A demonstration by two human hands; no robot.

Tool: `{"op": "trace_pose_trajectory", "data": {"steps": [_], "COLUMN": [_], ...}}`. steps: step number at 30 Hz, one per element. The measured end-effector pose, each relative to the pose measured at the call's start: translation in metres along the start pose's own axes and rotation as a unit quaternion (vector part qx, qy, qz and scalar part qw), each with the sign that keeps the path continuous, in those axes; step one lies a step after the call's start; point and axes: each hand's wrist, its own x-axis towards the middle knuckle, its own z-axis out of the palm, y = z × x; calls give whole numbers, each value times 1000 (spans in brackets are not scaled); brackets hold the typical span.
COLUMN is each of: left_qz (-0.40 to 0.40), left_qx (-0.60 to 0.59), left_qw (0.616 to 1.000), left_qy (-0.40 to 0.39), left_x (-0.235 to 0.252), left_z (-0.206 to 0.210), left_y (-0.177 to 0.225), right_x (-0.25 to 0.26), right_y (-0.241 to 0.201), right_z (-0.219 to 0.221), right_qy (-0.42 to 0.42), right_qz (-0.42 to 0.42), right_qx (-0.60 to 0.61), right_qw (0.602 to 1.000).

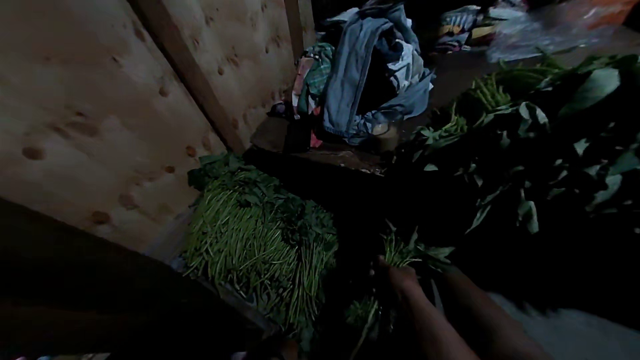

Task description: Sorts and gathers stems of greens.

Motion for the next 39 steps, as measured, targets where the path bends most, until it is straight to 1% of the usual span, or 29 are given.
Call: {"op": "trace_pose_trajectory", "data": {"steps": [1,2,3,4,6,7,9,10,12,14,15,16,17,19,22,23,24,25,27,28,29,30,32,34,37,39], "left_qz": [-11,-16,-14,-5,13,18,10,-7,-35,-28,-12,11,41,96,176,179,166,136,36,-8,-34,-39,-26,-1,56,87], "left_qx": [18,6,-21,-50,-94,-112,-146,-159,-153,-125,-134,-172,-234,-361,-543,-570,-574,-558,-478,-445,-434,-438,-445,-417,-323,-278], "left_qw": [1000,999,996,988,953,935,907,903,915,923,917,901,879,827,721,706,710,730,787,802,801,790,765,763,784,819], "left_qy": [10,37,85,149,287,337,396,398,372,362,376,398,413,420,392,382,373,370,390,399,410,427,465,494,526,495], "left_x": [13,21,27,33,48,60,87,99,119,135,140,142,140,126,101,96,93,93,104,108,111,114,113,103,91,84], "left_z": [-6,-19,-33,-46,-67,-75,-83,-84,-83,-78,-75,-72,-69,-66,-55,-50,-45,-41,-31,-27,-23,-17,-7,0,3,-2], "left_y": [-1,4,11,21,41,49,60,64,68,64,58,51,42,23,1,-6,-13,-21,-36,-42,-47,-49,-46,-37,-17,0], "right_x": [-3,-5,-5,-5,-7,-8,-8,-9,-11,-10,-9,-8,-7,-8,-13,-14,-15,-16,-16,-16,-15,-13,-12,-12,-11,-10], "right_y": [0,0,0,2,2,3,5,6,6,6,7,7,7,7,7,7,7,8,10,11,13,14,15,14,12,11], "right_z": [2,4,6,7,9,10,8,7,5,6,7,7,7,9,12,12,12,11,8,7,6,5,4,5,6,4], "right_qy": [-19,-40,-61,-72,-58,-45,-22,-10,5,2,-1,-5,-7,-10,-15,-17,-21,-24,-22,-24,-29,-33,-40,-35,-3,23], "right_qz": [20,38,54,64,66,55,29,21,10,4,2,1,2,2,0,-1,-2,-4,-12,-17,-24,-28,-29,-28,-38,-45], "right_qx": [15,31,47,61,70,68,65,58,60,87,100,110,113,111,102,98,88,75,50,38,31,29,24,4,-46,-68], "right_qw": [1000,998,996,993,994,995,997,998,998,996,995,994,994,994,995,995,996,997,998,999,999,999,998,999,998,996]}}
